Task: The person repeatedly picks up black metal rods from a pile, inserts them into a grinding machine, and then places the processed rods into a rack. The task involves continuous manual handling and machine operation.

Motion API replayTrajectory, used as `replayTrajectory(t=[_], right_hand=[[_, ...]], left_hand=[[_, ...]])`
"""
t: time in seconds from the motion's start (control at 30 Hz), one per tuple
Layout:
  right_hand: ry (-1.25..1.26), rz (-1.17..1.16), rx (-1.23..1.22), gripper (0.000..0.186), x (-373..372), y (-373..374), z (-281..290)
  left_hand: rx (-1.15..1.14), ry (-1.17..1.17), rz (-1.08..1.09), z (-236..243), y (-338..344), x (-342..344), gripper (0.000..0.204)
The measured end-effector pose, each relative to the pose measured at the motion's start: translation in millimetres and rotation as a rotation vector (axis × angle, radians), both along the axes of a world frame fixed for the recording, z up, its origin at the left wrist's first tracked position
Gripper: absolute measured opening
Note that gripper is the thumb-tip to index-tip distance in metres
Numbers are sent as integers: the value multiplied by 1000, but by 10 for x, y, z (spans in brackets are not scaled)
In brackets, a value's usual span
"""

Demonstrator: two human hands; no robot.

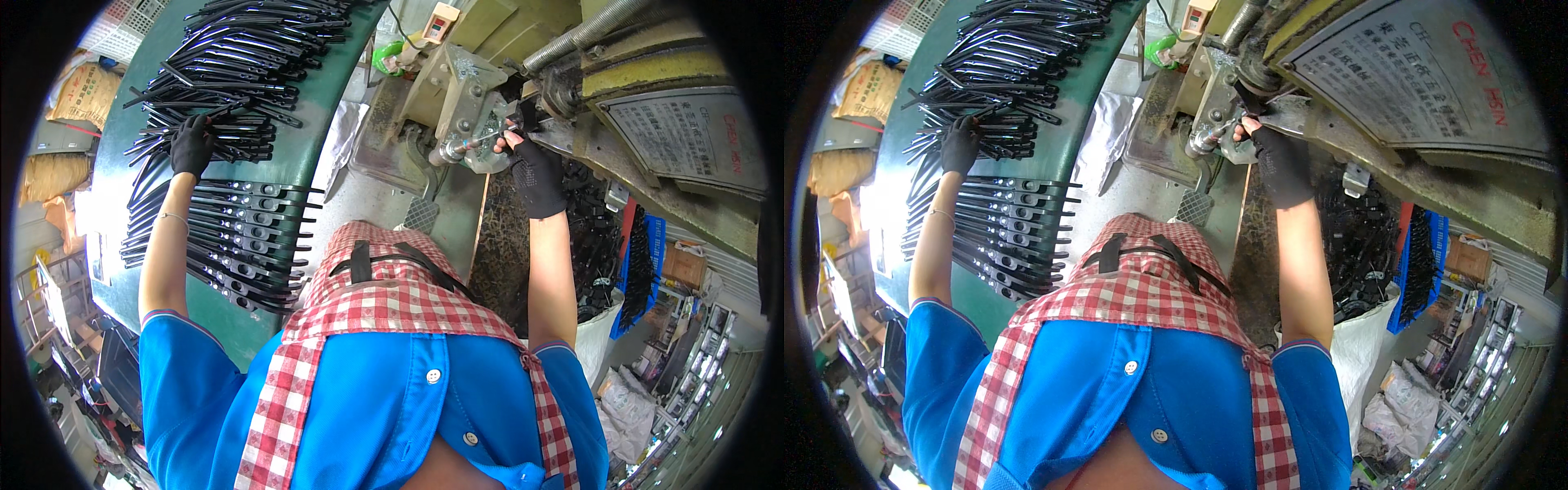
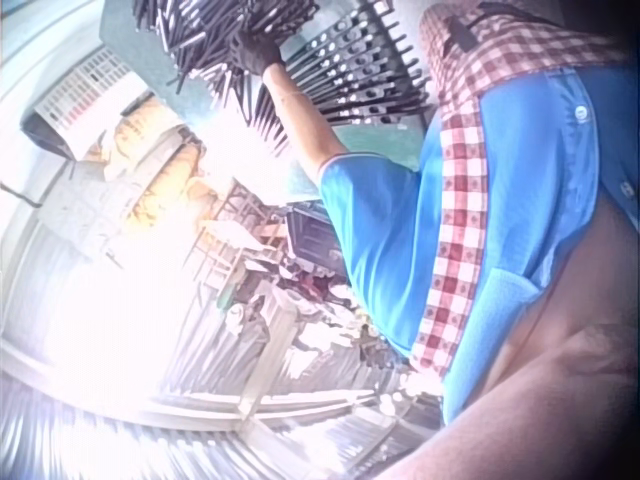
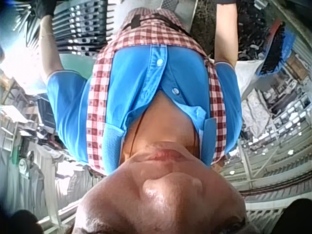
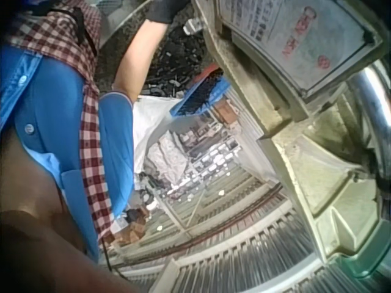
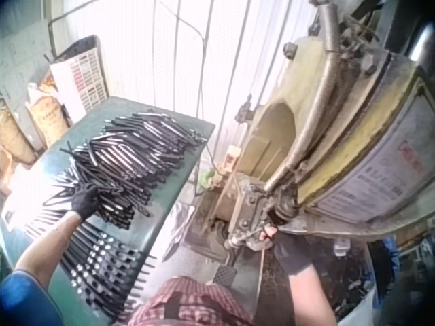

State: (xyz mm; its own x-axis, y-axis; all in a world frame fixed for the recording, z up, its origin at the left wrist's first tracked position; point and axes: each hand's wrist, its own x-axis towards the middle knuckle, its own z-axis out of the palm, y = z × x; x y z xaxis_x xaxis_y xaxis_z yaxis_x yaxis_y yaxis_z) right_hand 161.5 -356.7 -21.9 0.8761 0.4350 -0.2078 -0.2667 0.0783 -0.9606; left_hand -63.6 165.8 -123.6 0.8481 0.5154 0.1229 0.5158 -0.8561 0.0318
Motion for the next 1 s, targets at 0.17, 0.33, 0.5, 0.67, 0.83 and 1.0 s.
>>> replayTrajectory(t=[0.17, 0.33, 0.5, 0.67, 0.83, 1.0], right_hand=[[-116, -15, 25, 23, -6, -38, -96], [-388, -95, -202, 14, 304, -239, -939], [-663, -354, -759, 17, 452, -1164, -1732], [-787, -755, -1333, 49, 373, -2246, -1379], [-287, -383, -1683, 75, -74, -2797, -1366], [-378, -633, -1206, 40, 13, -3020, -1237]], left_hand=[[35, -82, -52, -29, -22, -5, 28], [133, -4, -174, 63, 8, -15, 26], [120, 26, -167, 69, 190, -25, 24], [213, 24, -292, 234, 276, -111, 24], [-23, -103, -538, 599, -308, 182, 39], [-361, -5, -710, 861, -1252, 594, 51]])
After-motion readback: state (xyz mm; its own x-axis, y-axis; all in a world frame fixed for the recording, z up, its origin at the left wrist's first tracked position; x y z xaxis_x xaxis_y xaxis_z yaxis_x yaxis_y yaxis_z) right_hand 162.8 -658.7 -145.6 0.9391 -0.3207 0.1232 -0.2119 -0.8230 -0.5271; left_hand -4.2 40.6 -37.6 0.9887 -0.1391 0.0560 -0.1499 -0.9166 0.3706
